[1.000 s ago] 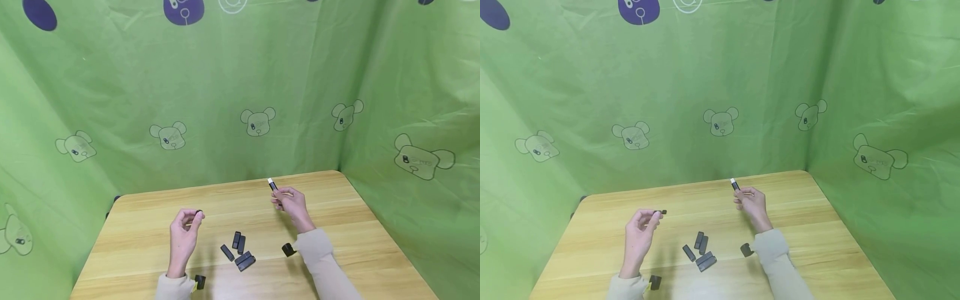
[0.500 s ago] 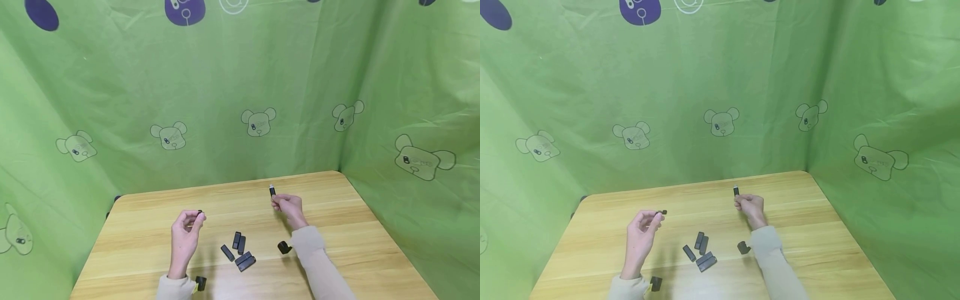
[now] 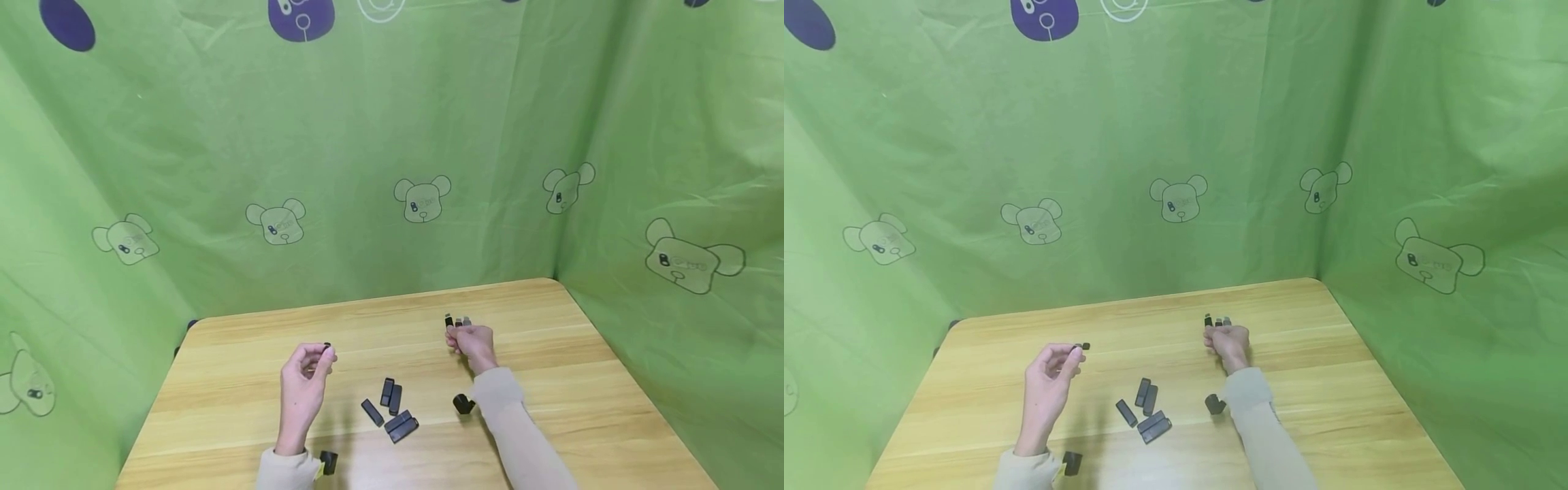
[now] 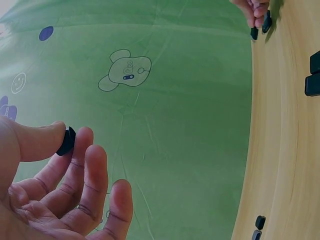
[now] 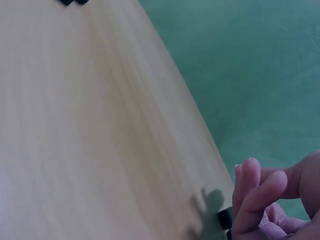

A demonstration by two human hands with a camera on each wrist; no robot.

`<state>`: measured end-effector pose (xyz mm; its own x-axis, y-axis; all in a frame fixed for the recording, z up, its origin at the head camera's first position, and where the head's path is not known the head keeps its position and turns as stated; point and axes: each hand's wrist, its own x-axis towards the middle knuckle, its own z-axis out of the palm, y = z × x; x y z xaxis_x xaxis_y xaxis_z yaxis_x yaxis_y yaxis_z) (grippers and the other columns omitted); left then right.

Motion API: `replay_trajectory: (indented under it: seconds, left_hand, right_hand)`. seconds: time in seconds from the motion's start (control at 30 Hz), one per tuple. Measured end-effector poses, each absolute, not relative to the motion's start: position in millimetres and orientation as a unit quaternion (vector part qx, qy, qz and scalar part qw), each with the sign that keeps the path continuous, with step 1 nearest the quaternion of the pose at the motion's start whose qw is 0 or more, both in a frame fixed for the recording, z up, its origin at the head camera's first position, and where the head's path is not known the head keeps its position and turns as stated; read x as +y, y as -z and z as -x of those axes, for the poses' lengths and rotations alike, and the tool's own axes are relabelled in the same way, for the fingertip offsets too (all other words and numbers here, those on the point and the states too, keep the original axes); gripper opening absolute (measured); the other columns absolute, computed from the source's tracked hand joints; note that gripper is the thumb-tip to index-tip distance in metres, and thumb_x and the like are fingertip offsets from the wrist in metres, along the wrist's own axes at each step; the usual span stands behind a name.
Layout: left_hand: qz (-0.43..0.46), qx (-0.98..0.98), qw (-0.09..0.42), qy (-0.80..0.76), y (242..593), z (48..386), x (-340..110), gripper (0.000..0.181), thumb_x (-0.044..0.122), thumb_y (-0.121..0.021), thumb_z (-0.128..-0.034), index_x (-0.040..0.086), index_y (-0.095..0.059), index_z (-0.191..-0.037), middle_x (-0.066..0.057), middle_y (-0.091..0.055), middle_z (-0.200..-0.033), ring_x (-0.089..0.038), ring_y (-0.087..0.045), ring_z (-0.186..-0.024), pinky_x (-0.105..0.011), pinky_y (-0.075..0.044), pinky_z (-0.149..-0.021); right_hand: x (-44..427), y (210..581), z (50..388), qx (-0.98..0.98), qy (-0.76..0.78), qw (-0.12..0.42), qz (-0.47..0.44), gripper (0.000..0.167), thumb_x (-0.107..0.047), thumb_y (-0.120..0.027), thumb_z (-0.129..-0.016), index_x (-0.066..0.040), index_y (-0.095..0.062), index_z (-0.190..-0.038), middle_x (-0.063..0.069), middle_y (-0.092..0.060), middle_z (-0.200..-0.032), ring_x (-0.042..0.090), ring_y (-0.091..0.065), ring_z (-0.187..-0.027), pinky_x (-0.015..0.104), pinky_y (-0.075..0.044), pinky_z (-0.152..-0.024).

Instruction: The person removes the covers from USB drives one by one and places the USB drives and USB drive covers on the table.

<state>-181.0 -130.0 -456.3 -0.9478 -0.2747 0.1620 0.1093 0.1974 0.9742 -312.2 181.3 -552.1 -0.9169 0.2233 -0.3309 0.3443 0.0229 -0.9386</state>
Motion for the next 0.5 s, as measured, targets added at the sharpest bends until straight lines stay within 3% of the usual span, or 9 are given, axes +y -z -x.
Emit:
replay_trajectory:
  seconds: [0.3,0.5]
  left_hand:
    - [-0.054,-0.758,0.150,0.633,457,182,-130,0.017,0.014,-0.070,-0.0960,0.001,-0.066,-0.105,-0.019,-0.074,-0.096,-0.006,-0.065,-0.075,-0.020,-0.056,-0.073]
    - [-0.054,-0.756,0.148,0.636,457,182,-129,0.019,0.017,-0.071,-0.0954,0.001,-0.067,-0.105,-0.018,-0.074,-0.097,-0.006,-0.066,-0.076,-0.024,-0.058,-0.075]
  right_hand:
    - [183,562,314,0.753,0.618,0.054,-0.221,0.020,-0.017,-0.070,-0.094,0.000,-0.075,-0.103,0.005,-0.077,-0.082,0.010,-0.068,-0.065,0.022,-0.048,-0.055]
    - [184,567,316,0.756,0.611,0.059,-0.228,0.023,-0.021,-0.072,-0.093,0.001,-0.076,-0.101,0.006,-0.078,-0.079,0.009,-0.068,-0.062,0.020,-0.044,-0.049]
